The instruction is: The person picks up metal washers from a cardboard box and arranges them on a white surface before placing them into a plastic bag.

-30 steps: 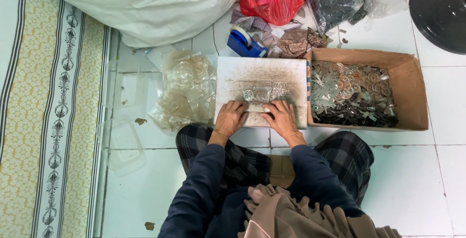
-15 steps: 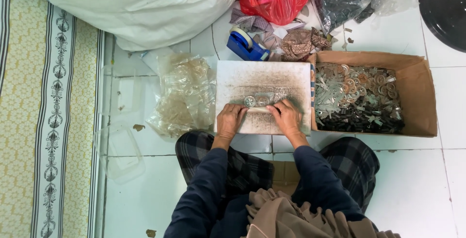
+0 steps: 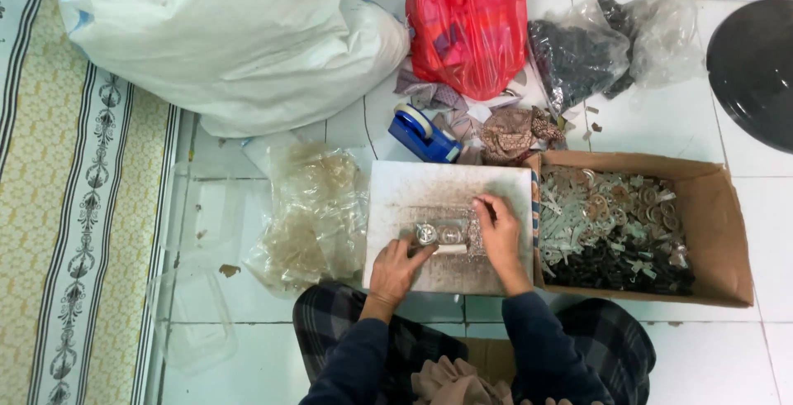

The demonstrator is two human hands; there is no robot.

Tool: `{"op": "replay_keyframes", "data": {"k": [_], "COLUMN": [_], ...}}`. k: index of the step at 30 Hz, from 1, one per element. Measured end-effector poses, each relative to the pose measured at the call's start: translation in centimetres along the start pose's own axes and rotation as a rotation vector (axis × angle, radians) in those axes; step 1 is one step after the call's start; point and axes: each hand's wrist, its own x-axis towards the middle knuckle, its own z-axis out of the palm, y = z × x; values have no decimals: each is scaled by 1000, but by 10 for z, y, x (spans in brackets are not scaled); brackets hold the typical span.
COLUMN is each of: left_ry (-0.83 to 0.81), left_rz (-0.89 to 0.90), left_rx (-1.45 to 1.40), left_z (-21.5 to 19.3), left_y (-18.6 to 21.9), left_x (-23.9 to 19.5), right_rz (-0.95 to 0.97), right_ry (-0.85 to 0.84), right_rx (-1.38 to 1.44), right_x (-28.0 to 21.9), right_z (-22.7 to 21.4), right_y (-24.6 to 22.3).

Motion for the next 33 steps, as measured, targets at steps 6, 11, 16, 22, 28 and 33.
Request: {"op": "replay_keyframes", "data": {"k": [6,11,16,22,28,33], "left_ry": [-4,65,74,81,69,70], "left_rz": [5,4,5,24,33,23], "left_rx": [4,21,24,22,38,26], "left_z": [-21,-24,-31,-30,-29,-32], "left_y": [3,5,6,6,6,7], "left_x": [20,29,34,33,32,34], "right_rz": [-340,-16,46,234,551,376], "right_ry": [-125,-499,-560,-624,-569,-595], "right_rx": [-181,-382,-365,-143,403,-38], "right_x": [130,188,188,190,179,177], "right_z": [73,123,116,102,65,64], "right_y": [38,94,82,71,39,40]}}
